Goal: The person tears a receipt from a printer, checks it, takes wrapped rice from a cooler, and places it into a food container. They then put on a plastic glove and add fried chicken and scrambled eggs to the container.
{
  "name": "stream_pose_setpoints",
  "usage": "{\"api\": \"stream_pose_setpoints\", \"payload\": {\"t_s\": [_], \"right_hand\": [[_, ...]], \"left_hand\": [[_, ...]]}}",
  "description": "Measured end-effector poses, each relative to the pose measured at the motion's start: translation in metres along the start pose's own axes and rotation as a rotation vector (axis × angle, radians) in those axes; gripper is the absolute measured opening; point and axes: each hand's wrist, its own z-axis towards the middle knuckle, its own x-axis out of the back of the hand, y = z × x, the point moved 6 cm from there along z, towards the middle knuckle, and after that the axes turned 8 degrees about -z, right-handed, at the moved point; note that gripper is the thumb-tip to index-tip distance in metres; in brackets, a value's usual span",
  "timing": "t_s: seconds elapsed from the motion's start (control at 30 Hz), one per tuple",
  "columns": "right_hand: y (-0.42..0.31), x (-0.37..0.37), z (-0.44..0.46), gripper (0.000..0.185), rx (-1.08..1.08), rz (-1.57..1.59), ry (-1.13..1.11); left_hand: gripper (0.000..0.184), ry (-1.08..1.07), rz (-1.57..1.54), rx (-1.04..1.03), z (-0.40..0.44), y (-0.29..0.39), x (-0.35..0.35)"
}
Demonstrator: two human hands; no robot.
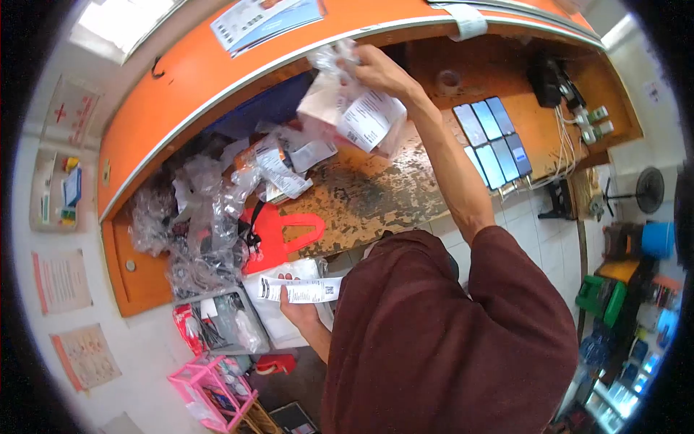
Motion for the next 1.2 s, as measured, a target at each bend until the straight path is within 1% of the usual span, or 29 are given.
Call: {"api": "stream_pose_setpoints", "payload": {"t_s": [0.1,0.2,0.27,0.33,0.43,0.53,0.63,0.73,0.83,0.93,0.97,1.0,1.03,1.07,1.1,1.13,1.17,1.2], "right_hand": [[-0.047,0.028,-0.006,0.037,0.117,0.027,-0.044],[-0.084,0.046,-0.024,0.027,0.056,0.147,-0.111],[-0.101,0.055,-0.036,0.027,0.061,0.158,-0.135],[-0.105,0.057,-0.04,0.028,0.091,0.177,-0.132],[-0.106,0.058,-0.041,0.034,0.145,0.129,-0.142],[-0.118,0.061,-0.045,0.041,0.163,0.191,-0.158],[-0.117,0.06,-0.042,0.043,0.148,0.161,-0.161],[-0.113,0.055,-0.039,0.044,0.151,0.212,-0.13],[-0.111,0.053,-0.035,0.039,0.163,0.122,-0.137],[-0.07,0.051,-0.028,0.03,0.179,-0.003,-0.089],[-0.073,0.055,-0.035,0.021,0.062,0.011,-0.064],[-0.034,0.044,-0.032,0.021,0.073,0.069,-0.098],[-0.014,0.036,-0.037,0.026,0.026,0.129,-0.148],[-0.001,0.03,-0.045,0.029,-0.136,0.173,-0.081],[0.036,0.014,-0.043,0.028,-0.233,0.129,-0.111],[0.058,0.001,-0.045,0.03,-0.301,0.086,-0.145],[0.078,-0.015,-0.042,0.03,-0.281,-0.004,-0.109],[0.081,-0.028,-0.037,0.028,-0.271,-0.126,-0.09]], "left_hand": [[0.044,-0.06,0.006,0.043,0.01,-0.001,-0.017],[0.041,-0.144,0.012,0.064,0.02,-0.001,-0.029],[0.039,-0.155,0.009,0.067,0.017,-0.002,-0.04],[0.039,-0.158,0.021,0.068,0.023,-0.004,-0.037],[0.038,-0.135,0.023,0.083,0.022,-0.008,-0.037],[0.038,-0.121,0.026,0.101,0.016,-0.011,-0.041],[0.038,-0.117,0.019,0.108,0.013,-0.011,-0.042],[0.037,-0.1,0.005,0.113,0.017,-0.011,-0.032],[0.037,-0.096,-0.007,0.112,0.017,-0.009,-0.032],[0.038,-0.065,-0.036,0.094,0.027,-0.01,-0.013],[0.039,-0.042,-0.058,0.08,0.03,-0.01,-0.003],[0.039,-0.051,-0.092,0.068,0.025,-0.009,-0.005],[0.039,0.004,-0.114,0.032,0.014,-0.005,-0.01],[0.04,0.063,-0.134,0.001,0.001,0.001,-0.019],[0.04,0.123,-0.147,-0.024,-0.006,0.003,-0.021],[0.04,0.119,-0.159,-0.043,-0.008,0.003,-0.01],[0.041,0.19,-0.163,-0.062,-0.014,0.002,0.0],[0.041,0.258,-0.162,-0.08,-0.02,0.001,0.007]]}}
